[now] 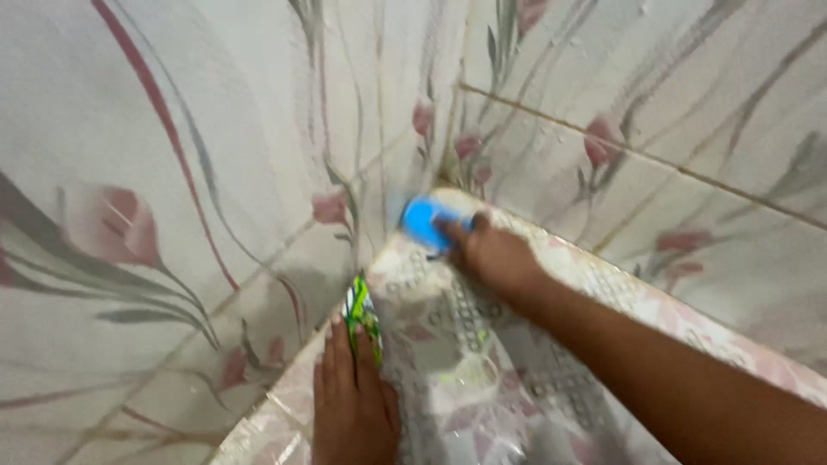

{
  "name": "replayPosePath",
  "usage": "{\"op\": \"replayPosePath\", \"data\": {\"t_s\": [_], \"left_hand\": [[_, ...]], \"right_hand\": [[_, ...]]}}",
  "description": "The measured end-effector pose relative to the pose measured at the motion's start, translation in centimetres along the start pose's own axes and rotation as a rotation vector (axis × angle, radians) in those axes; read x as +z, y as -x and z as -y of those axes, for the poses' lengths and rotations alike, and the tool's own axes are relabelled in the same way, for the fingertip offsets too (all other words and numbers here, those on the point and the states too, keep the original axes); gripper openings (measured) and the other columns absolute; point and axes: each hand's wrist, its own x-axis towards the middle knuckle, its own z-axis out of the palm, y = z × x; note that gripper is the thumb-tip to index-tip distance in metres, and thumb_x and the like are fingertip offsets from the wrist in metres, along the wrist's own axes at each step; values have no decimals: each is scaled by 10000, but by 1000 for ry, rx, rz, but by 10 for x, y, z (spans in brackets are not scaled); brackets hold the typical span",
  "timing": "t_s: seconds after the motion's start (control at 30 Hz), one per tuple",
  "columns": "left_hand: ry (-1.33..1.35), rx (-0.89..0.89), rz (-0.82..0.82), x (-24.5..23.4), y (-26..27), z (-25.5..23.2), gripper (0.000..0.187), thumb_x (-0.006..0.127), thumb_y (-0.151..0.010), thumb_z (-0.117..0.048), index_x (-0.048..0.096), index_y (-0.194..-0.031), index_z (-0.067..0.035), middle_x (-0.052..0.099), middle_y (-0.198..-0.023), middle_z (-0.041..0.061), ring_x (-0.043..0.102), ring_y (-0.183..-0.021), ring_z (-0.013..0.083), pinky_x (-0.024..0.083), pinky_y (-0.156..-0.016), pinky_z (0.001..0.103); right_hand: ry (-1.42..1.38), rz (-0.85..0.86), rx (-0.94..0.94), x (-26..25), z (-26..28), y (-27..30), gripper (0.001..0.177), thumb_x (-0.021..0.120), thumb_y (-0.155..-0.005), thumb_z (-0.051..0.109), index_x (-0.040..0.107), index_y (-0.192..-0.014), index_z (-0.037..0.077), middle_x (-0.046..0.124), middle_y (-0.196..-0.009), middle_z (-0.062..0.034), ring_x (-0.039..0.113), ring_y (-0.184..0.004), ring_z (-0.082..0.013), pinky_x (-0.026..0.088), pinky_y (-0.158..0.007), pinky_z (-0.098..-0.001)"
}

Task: The person applies a cleaning agent from a green packet onto a tiled floor and scrubs the surface with a blue sponge. The person moves along the floor, repeatedly applying the agent and scrubbing different sections.

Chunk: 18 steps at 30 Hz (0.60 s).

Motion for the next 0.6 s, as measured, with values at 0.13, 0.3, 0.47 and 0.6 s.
{"op": "replayPosePath", "data": {"t_s": [0.13,0.3,0.47,0.6], "left_hand": [[8,18,28,-2,-7,0,786,585,-743,-143,400,-1473,83,348,-1571,381,412,-1422,525,367,-1126,568],[53,4,44,-17,-7,-12,693,575,-776,-65,437,-1441,75,355,-1567,368,424,-1402,534,382,-1118,581],[17,-16,76,-6,-22,-18,722,593,-760,-80,432,-1447,78,370,-1559,359,441,-1362,531,373,-1119,582],[67,4,117,-1,-41,-27,644,604,-815,-74,469,-1429,70,396,-1553,330,446,-1380,475,381,-1101,529]], "right_hand": [[45,-49,265,-23,-61,26,614,611,-932,432,456,-1523,368,639,-1139,-184,673,-902,-367,566,-769,-488],[300,271,499,-12,-163,209,694,477,-949,570,196,-1577,487,632,-1207,-21,779,-792,-158,648,-715,-305],[335,161,504,-8,-155,214,655,495,-935,499,302,-1557,431,632,-1096,-30,748,-685,-160,649,-609,-302],[-79,-175,301,-6,-67,87,568,626,-944,174,466,-1485,236,542,-1223,-249,701,-756,-339,647,-619,-472]]}}
